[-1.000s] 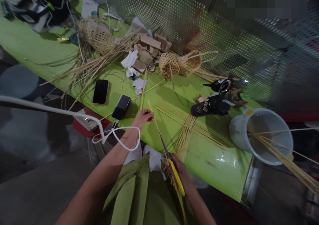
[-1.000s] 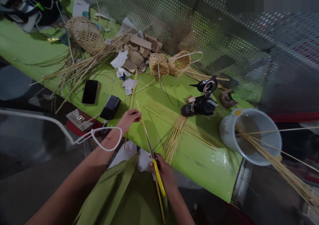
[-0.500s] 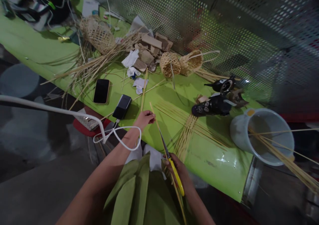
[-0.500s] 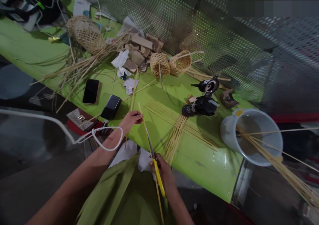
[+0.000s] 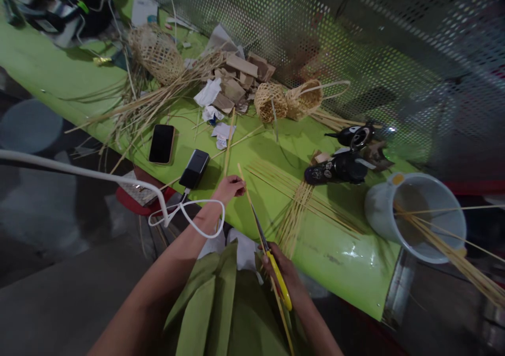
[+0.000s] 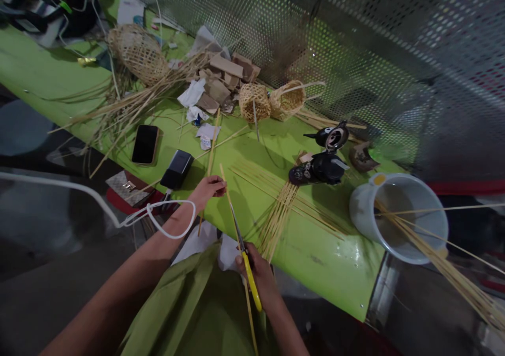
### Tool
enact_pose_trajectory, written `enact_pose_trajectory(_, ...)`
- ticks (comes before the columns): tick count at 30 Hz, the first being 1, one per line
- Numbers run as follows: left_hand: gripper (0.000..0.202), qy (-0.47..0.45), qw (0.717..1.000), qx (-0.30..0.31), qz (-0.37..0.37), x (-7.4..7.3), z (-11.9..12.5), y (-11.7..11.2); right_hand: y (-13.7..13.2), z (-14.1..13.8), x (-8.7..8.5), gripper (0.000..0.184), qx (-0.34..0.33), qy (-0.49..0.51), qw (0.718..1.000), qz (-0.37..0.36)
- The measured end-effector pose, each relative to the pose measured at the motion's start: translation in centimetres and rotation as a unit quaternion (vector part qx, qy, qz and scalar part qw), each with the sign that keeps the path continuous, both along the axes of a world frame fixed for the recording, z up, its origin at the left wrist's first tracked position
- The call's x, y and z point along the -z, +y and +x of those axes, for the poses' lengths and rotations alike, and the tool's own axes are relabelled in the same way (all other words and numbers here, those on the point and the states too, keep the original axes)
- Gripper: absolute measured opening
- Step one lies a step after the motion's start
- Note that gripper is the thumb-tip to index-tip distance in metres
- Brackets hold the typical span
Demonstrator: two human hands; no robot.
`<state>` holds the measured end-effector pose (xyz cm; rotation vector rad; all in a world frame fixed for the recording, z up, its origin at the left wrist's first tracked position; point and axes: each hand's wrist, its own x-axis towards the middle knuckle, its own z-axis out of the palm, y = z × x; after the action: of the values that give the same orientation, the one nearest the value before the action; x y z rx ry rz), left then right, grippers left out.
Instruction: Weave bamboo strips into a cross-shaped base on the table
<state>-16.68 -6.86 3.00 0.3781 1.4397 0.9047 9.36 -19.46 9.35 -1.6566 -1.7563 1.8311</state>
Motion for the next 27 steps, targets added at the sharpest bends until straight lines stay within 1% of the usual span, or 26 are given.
enact_pose_trajectory(5, 0.022, -0.001, 1.0, -0.012, -0.005, 0.2, 0.0, -0.1, 0.7, -0.2, -0.9, 0.052, -0.011, 0.005, 1.0, -0.014)
enact_pose_trajectory(9, 0.024, -0.008, 1.0, -0.024, -0.005, 0.1, -0.1, 0.0, 0.9, -0.3, -1.2, 0.05, 0.005, 0.02, 1.0, -0.02)
enact_pose_trajectory(13, 0.022, -0.014, 0.999, -0.04, -0.003, -0.2, -0.3, 0.2, 0.8, -0.3, -1.2, 0.048, 0.009, 0.018, 1.0, -0.022)
enact_pose_trajectory(17, 0.021, -0.019, 1.0, -0.013, -0.001, -0.3, 0.0, 0.2, 1.1, -0.6, -1.2, 0.048, 0.014, 0.014, 1.0, -0.018)
enact_pose_trajectory(21, 0.024, -0.013, 1.0, -0.007, -0.002, 0.0, 0.6, 0.1, 1.4, -1.1, -1.2, 0.051, 0.017, 0.019, 1.0, 0.008)
enact_pose_trajectory(27, 0.022, -0.012, 1.0, -0.008, -0.001, 0.0, 0.7, 0.0, 1.2, -1.3, -0.4, 0.059, 0.042, 0.007, 0.999, 0.007)
